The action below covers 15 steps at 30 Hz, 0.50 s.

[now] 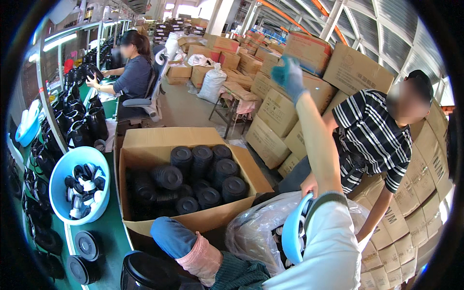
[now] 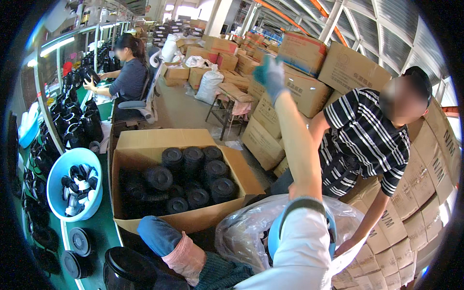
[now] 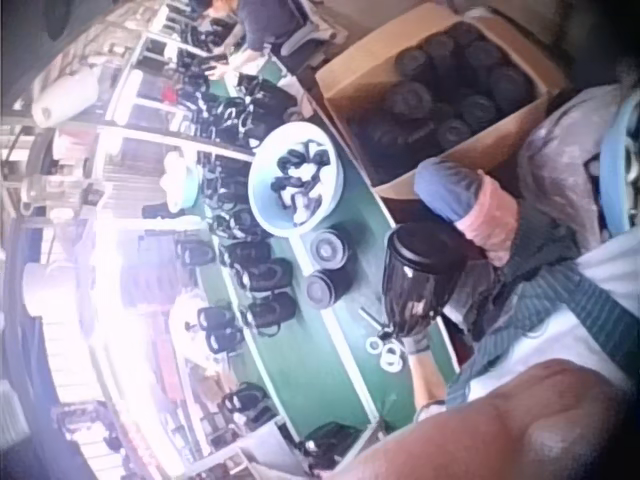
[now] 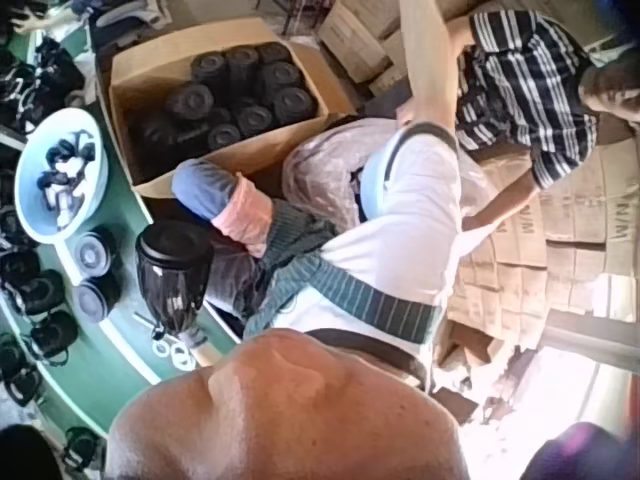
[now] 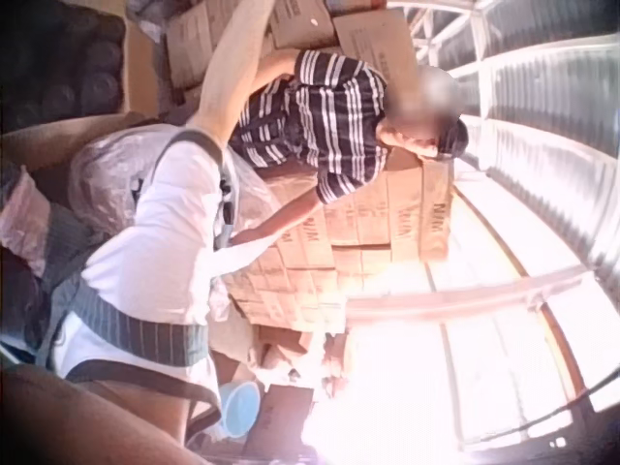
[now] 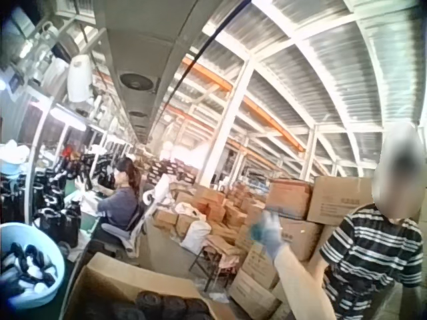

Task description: The person assembles black kettles by inserting a metal rod into the base, securing it with a black cap, and placing the finished units on a green workbench. The person repeats this process for multiple kettles.

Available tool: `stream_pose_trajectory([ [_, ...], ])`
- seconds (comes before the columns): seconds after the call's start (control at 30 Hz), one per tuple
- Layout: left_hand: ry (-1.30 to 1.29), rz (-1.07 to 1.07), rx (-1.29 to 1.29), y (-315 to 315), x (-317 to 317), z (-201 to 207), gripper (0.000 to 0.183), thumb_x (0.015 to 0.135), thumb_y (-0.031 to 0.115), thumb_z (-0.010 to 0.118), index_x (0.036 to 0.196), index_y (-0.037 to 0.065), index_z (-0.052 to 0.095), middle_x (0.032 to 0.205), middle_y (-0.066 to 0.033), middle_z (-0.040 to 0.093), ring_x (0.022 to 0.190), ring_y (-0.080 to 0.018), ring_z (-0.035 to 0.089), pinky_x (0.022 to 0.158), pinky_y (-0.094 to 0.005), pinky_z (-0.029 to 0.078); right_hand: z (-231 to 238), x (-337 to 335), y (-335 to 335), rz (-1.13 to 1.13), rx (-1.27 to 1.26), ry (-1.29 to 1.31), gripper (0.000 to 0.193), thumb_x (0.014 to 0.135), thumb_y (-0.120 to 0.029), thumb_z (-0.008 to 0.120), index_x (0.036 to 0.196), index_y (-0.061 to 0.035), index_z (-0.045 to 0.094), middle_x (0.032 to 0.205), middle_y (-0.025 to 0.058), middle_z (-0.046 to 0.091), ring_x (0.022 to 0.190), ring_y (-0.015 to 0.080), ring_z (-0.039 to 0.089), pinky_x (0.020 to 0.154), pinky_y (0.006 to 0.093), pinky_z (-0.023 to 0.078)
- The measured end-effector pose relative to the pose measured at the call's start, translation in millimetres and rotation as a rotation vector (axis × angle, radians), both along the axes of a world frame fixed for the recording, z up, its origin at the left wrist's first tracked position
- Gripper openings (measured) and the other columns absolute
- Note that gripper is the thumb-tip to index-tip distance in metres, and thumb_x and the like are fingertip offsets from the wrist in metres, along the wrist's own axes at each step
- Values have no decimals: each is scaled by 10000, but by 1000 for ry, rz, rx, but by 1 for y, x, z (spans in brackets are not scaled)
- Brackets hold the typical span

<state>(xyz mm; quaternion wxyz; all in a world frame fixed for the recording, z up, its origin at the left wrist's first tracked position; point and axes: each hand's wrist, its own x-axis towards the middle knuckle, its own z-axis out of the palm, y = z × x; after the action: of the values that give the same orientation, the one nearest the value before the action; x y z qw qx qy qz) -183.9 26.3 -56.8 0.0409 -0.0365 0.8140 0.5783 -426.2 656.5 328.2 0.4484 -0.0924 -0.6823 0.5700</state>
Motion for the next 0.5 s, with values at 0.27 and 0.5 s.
stream_pose_trajectory([
  [0.27, -7, 23, 41, 18, 23, -6, 334, 837, 170, 737, 1107, -27, 737, 972, -149, 777, 884, -248, 757, 834, -352, 584, -212, 186, -319, 1334, 1156, 3, 1262, 749, -826, 681, 1673, -112, 202, 1708, 267, 102, 1564, 507, 102, 1236, 644, 151],
  [0.5, -7, 106, 51, 19, 44, 1, 340, 840, 175, 738, 1113, -29, 733, 974, -151, 777, 886, -248, 756, 837, -354, 583, -247, 238, -369, 1429, 697, 188, 1281, 672, -779, 711, 1670, -137, 228, 1706, 259, 89, 1549, 510, 149, 1222, 665, 163],
])
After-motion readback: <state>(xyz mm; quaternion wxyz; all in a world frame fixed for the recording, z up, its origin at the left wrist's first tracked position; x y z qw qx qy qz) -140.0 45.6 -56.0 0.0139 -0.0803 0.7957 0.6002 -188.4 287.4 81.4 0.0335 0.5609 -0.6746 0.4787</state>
